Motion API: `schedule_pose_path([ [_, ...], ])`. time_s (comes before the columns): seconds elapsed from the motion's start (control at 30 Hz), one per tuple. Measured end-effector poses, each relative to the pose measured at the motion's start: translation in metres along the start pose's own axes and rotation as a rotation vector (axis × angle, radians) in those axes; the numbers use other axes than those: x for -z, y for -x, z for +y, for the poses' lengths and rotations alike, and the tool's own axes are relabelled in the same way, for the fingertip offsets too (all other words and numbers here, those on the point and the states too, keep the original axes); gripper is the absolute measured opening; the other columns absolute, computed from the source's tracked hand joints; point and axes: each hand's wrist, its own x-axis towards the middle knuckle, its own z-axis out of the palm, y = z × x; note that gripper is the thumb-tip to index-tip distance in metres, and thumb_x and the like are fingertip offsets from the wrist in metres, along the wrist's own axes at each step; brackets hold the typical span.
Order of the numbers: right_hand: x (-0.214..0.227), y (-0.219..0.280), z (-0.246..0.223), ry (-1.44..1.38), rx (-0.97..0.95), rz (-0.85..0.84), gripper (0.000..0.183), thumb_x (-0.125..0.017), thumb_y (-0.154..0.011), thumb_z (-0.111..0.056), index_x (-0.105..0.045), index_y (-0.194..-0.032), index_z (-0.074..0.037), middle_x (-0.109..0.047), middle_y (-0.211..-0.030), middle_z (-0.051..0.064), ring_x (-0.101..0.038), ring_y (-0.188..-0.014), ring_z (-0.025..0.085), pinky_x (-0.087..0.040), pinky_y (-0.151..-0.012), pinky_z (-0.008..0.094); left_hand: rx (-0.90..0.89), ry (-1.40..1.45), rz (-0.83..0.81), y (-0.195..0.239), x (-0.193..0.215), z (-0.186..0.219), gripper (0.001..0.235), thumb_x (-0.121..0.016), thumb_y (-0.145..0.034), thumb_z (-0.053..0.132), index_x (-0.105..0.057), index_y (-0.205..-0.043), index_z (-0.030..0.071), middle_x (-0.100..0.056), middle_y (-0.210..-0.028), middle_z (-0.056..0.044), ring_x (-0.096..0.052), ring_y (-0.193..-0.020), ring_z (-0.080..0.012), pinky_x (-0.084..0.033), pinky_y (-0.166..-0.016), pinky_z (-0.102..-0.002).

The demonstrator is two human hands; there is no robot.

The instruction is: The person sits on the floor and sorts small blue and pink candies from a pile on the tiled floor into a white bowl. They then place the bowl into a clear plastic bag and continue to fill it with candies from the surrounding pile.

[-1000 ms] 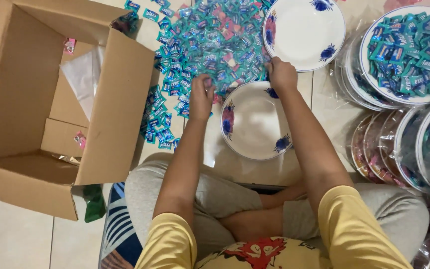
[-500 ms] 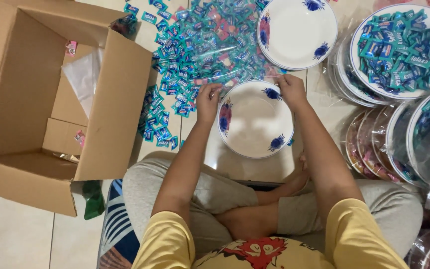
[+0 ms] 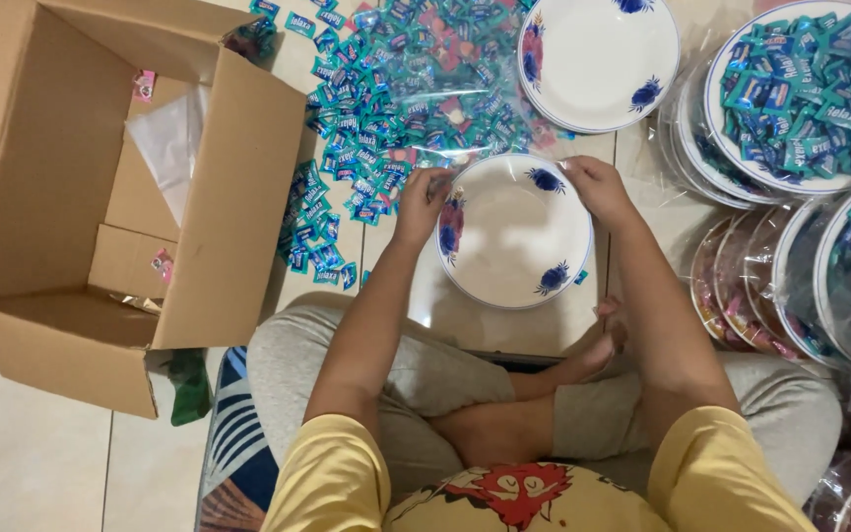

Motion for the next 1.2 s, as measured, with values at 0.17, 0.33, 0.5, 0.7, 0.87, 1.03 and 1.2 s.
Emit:
schedule_pose_path([
  [0.17, -0.012, 0.04, -0.014, -0.233, 0.194, -0.036, 0.046, -0.07, -0.093, 0.003, -0.056, -0.137, 0.003, -0.063, -0.112, 0.015, -0.058, -0.111, 0.025, -0.046, -0.103, 0.044, -0.005, 0.03, -0.002, 0.005, -0.007, -0.01, 0.025, -0.068, -0.101, 0.011, -0.068, -0.124, 0.021, -0.065, -0.116, -0.003, -0.064, -0.119, -0.0301, -0.053, -0.099, -0.042],
  [0.33, -0.013, 0.058, -0.033, -0.285, 0.123, -0.052, 0.03, -0.057, -0.102, 0.001, -0.052, -0.132, -0.001, -0.059, -0.11, 0.008, -0.057, -0.11, 0.022, -0.044, -0.105, 0.041, -0.006, 0.022, 0.026, 0.015, -0.005, 0.0, 0.024, -0.067, -0.1, 0.009, -0.068, -0.123, 0.019, -0.069, -0.113, -0.005, -0.064, -0.119, -0.0294, -0.05, -0.103, -0.043],
  [0.5, -0.013, 0.048, -0.041, -0.438, 0.105, -0.073, 0.04, -0.059, -0.1, 0.001, -0.057, -0.138, -0.008, -0.067, -0.121, 0.007, -0.064, -0.114, 0.017, -0.047, -0.109, 0.036, -0.036, -0.05, 0.071, 0.022, 0.017, 0.017, 0.02, -0.061, -0.102, 0.008, -0.069, -0.117, 0.017, -0.068, -0.109, -0.008, -0.066, -0.113, -0.0315, -0.054, -0.097, -0.044],
  [0.7, -0.007, 0.032, -0.036, -0.603, 0.144, -0.075, 0.052, -0.054, -0.101, 0.006, -0.05, -0.151, -0.009, -0.066, -0.13, 0.014, -0.067, -0.118, 0.021, -0.051, -0.109, 0.037, -0.118, -0.157, 0.053, 0.025, 0.039, 0.054, 0.019, -0.058, -0.103, 0.007, -0.07, -0.113, 0.018, -0.066, -0.107, -0.006, -0.066, -0.113, -0.0329, -0.054, -0.099, -0.044],
  [0.87, -0.01, 0.035, -0.039, -0.707, 0.089, -0.002, 0.04, -0.06, -0.099, 0.001, -0.057, -0.138, -0.009, -0.071, -0.113, 0.009, -0.074, -0.101, 0.021, -0.059, -0.097, 0.037, 0.061, 0.088, 0.086, 0.023, 0.021, 0.011, 0.035, -0.076, -0.094, 0.017, -0.062, -0.127, 0.017, -0.064, -0.104, -0.004, -0.063, -0.087, -0.0148, -0.055, -0.082, -0.031],
  [1.03, -0.014, 0.018, -0.027, -0.752, 0.025, 0.058, 0.028, -0.061, -0.1, -0.005, -0.062, -0.128, -0.009, -0.074, -0.103, 0.009, -0.077, -0.09, 0.021, -0.064, -0.087, 0.037, 0.216, 0.469, 0.315, 0.014, 0.009, 0.059, 0.08, -0.065, -0.101, 0.003, -0.011, -0.16, 0.003, -0.063, -0.114, -0.025, -0.062, -0.112, -0.0269, -0.05, -0.101, -0.039],
  [1.2, -0.022, -0.004, -0.011, -0.769, 0.022, 0.209, 0.024, -0.064, -0.1, -0.007, -0.064, -0.124, -0.008, -0.074, -0.1, 0.008, -0.077, -0.088, 0.018, -0.065, -0.082, 0.032, 0.353, 0.457, 0.261, -0.018, 0.003, -0.008, 0.04, -0.067, -0.102, 0.023, -0.062, -0.134, -0.001, -0.076, -0.102, -0.017, -0.074, -0.087, -0.0192, -0.062, -0.076, -0.032],
])
